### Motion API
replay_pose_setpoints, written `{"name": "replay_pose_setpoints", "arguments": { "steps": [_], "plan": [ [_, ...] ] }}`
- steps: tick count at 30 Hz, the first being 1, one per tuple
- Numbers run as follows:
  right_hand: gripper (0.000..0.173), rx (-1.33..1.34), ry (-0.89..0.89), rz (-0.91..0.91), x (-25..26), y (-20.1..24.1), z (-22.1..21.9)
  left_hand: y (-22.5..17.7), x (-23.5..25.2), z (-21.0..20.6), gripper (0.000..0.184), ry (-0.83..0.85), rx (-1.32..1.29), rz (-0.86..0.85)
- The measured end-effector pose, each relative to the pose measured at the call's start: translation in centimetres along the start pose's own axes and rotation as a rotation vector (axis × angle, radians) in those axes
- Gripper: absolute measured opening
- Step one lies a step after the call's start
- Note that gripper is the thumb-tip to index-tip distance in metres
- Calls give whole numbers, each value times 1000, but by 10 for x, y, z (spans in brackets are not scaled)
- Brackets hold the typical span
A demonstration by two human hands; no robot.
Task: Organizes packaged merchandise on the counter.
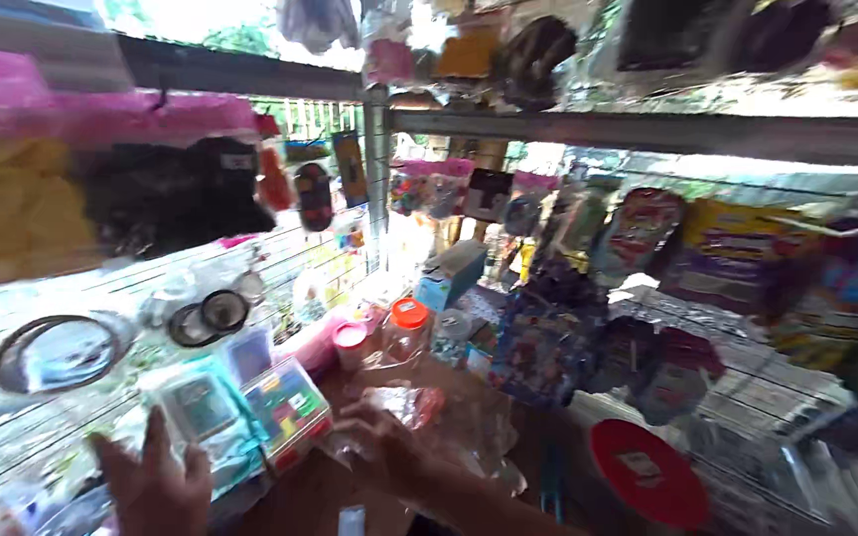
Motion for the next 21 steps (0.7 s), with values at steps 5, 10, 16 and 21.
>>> {"name": "replay_pose_setpoints", "arguments": {
  "steps": [5,10,16,21],
  "plan": [
    [28,-80,-68,-106,-79,-28,23,-9,-2,-42,54,146,229,-130],
    [27,-160,-149,-252,-139,-54,45,22,-6,-69,60,378,317,52],
    [29,-262,-182,-345,-186,-79,57,30,0,-59,54,353,293,47],
    [27,-292,-179,-343,-201,-78,53,39,14,-58,56,353,324,79]
  ]
}}
Point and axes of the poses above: each hand's wrist, its own x-axis towards the middle knuckle, its own z-axis out of the back of the hand, y = z × x, the point moved 3 cm from there along x, towards the middle knuckle, and after that the axes turned 9 degrees about -z, right-handed, at the moved point
